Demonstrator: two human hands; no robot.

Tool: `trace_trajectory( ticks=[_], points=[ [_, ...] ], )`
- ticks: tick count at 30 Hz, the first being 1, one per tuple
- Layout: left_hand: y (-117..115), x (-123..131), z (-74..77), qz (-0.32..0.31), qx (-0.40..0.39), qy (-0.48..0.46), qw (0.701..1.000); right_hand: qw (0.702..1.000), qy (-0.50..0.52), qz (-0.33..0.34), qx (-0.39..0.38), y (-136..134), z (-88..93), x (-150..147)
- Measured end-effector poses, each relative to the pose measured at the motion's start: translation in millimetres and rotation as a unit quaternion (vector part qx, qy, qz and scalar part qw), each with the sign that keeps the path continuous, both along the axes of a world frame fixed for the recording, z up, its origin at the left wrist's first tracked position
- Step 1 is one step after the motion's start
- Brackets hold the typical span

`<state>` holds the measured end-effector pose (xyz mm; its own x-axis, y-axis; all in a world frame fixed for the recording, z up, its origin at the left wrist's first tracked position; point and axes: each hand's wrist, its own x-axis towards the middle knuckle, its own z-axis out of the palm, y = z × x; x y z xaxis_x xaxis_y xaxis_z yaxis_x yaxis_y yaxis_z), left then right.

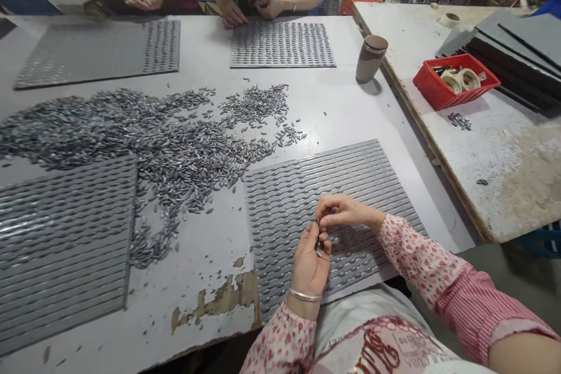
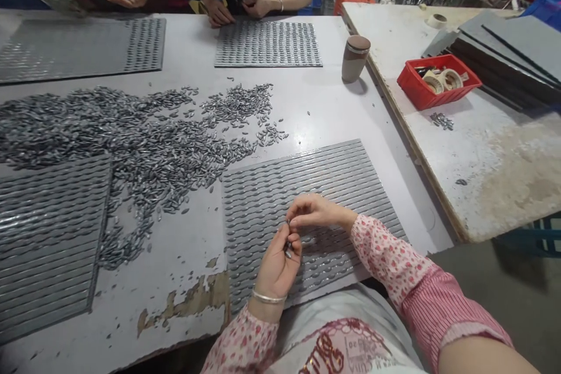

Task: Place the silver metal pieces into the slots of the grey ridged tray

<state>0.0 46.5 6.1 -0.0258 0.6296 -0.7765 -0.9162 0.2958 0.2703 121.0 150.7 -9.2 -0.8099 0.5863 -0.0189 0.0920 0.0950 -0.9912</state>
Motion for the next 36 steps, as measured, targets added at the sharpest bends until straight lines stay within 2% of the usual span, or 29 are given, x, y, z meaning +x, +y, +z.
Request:
trace_trajectory(
  ticks=[3,6,9,12,15,19,23,25,27,29,31,33,36],
  points=[
    [1.8,4.1,1.9,-0.006,0.004,-0.001,1.0,0.997,0.018,-0.044,-0.059,-6.1,3.8,2.7],
    [2.1,5.1,6.3,-0.027,0.008,0.002,1.0,0.983,0.012,-0.162,-0.09,6.1,-5.7,4.3],
    [0.6,2.9,9.7,-0.064,0.008,-0.002,0.998,0.96,-0.057,-0.273,-0.006,27.3,-20.4,7.8],
    [-1.3,0.9,9.5,-0.075,0.004,-0.01,0.997,0.933,-0.17,-0.287,0.136,39.9,-31.4,8.9],
    [-2.6,0.5,7.4,-0.068,0.023,-0.019,0.997,0.89,-0.246,-0.284,0.259,39.2,-36.1,4.5],
    [-3.7,0.8,4.5,-0.071,0.033,-0.01,0.997,0.85,-0.296,-0.297,0.319,32.0,-37.3,-2.4],
    [-5.1,1.2,0.0,-0.065,0.024,0.004,0.998,0.837,-0.311,-0.309,0.329,30.4,-37.2,-3.4],
    [-5.7,1.0,-2.1,-0.067,0.024,0.006,0.997,0.844,-0.294,-0.32,0.314,29.4,-34.6,-1.9],
    [-5.8,0.7,-3.1,-0.065,0.037,0.007,0.997,0.88,-0.24,-0.308,0.271,25.8,-28.0,1.6],
    [-5.1,0.7,-2.9,-0.058,0.048,0.011,0.997,0.943,-0.151,-0.239,0.177,18.9,-17.3,7.3],
    [-3.8,1.5,-2.5,-0.051,0.049,0.015,0.997,0.988,-0.062,-0.125,0.067,9.7,-4.0,14.3],
    [-2.2,3.3,-2.6,-0.049,0.045,0.02,0.998,0.999,-0.01,-0.034,0.009,0.3,8.4,20.4],
    [-0.4,6.9,-3.3,-0.052,0.047,0.027,0.997,1.0,0.005,-0.007,0.026,-8.6,17.8,24.8]
  ],
)
